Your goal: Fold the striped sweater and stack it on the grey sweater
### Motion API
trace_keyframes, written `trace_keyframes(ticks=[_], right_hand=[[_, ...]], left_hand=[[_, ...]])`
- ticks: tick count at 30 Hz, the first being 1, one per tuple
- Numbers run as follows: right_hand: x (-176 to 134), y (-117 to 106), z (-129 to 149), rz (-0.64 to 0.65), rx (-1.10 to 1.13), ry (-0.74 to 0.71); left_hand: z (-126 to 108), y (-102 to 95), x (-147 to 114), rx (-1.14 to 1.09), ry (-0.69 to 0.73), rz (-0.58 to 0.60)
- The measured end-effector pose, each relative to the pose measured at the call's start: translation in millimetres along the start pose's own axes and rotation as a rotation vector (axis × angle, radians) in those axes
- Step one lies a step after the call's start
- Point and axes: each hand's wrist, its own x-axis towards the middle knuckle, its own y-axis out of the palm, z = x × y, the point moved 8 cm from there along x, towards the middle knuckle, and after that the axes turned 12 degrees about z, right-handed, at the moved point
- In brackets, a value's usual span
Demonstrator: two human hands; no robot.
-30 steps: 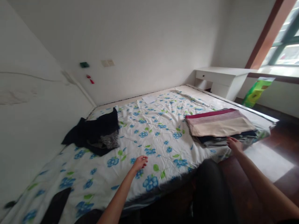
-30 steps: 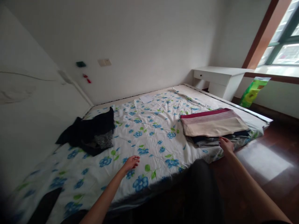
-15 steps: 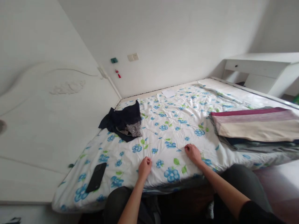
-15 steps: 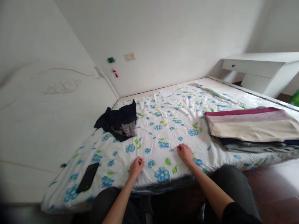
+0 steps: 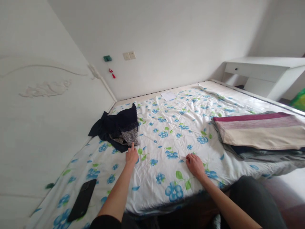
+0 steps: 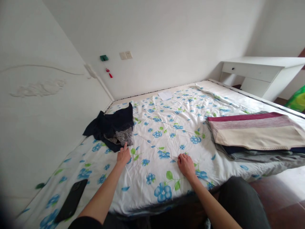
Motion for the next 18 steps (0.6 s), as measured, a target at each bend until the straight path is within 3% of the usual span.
trace_keyframes(ticks=[3,5,8,11,14,18], right_hand=[[1.0,-2.5,1.7,-0.013,0.011,0.012],[2.2,-4.2,2.8,-0.019,0.014,0.016],[3.7,-5.8,3.8,-0.032,0.017,0.022],[3.8,-6.4,4.3,-0.044,0.017,0.023],[3.1,-5.9,4.6,-0.045,0.016,0.02],[2.3,-4.5,4.9,-0.03,0.014,0.02]], left_hand=[[2.7,-10.0,31.8,-0.025,0.038,0.048],[-0.9,-23.9,45.7,-0.035,0.065,0.007],[-2.0,-57.8,58.4,-0.032,0.075,-0.115],[9.6,-104.1,65.2,-0.062,0.022,-0.183],[25.0,-176.8,60.3,-0.179,-0.045,-0.298],[28.5,-323.7,25.9,-0.361,-0.05,-0.576]])
